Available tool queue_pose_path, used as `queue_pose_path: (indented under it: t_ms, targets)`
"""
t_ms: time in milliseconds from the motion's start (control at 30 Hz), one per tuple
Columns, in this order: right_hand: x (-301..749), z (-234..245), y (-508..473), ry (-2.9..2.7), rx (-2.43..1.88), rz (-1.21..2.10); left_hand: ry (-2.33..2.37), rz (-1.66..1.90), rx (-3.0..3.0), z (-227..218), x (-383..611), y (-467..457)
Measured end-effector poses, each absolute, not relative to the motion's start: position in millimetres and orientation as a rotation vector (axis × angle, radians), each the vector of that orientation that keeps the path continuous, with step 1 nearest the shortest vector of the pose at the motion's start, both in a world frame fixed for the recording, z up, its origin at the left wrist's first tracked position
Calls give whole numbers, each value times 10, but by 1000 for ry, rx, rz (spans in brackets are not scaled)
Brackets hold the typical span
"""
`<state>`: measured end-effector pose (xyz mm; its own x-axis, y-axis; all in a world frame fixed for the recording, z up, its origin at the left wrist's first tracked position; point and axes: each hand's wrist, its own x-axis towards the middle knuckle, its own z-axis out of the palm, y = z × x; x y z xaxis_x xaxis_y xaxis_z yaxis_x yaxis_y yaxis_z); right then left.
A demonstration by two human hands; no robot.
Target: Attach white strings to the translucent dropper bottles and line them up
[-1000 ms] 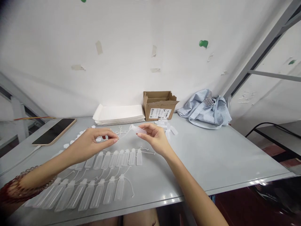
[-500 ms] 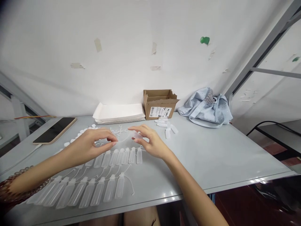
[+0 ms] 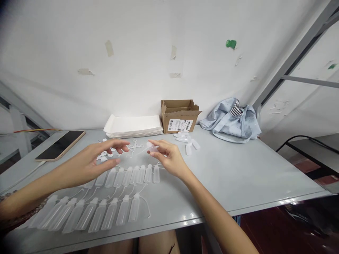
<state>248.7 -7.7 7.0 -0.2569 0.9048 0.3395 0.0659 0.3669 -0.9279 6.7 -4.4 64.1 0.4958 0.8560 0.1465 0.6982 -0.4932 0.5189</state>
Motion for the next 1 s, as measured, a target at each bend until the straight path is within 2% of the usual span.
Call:
queue_pose_path:
  t_ms: [133, 300, 433, 667, 733, 833, 900, 1000]
  targets:
    - [2472, 77, -73, -1458, -857, 1260, 1345, 712, 2249, 649, 160, -6]
    - [2437, 78, -78, -1224, -627, 1678, 1147, 774, 2483, 547, 407, -53]
    - [2399, 34, -82, -1178, -527, 1786, 978, 835, 2671, 455, 566, -107]
    - [2456, 62, -74, -1305, -503, 1893, 976, 886, 2712, 453, 591, -155]
    - [2524, 97, -39, -1451, -705, 1790, 971, 802, 2720, 441, 574, -235]
    - [2645, 111, 53, -1471, -1093, 1343, 963, 568, 2695, 382, 562, -416]
    - [2717, 98, 116, -1357, -1186, 1141, 970, 375, 2663, 337, 570, -544]
    - [2780, 84, 167, -1240, -1173, 1083, 1008, 119, 2635, 304, 606, -683]
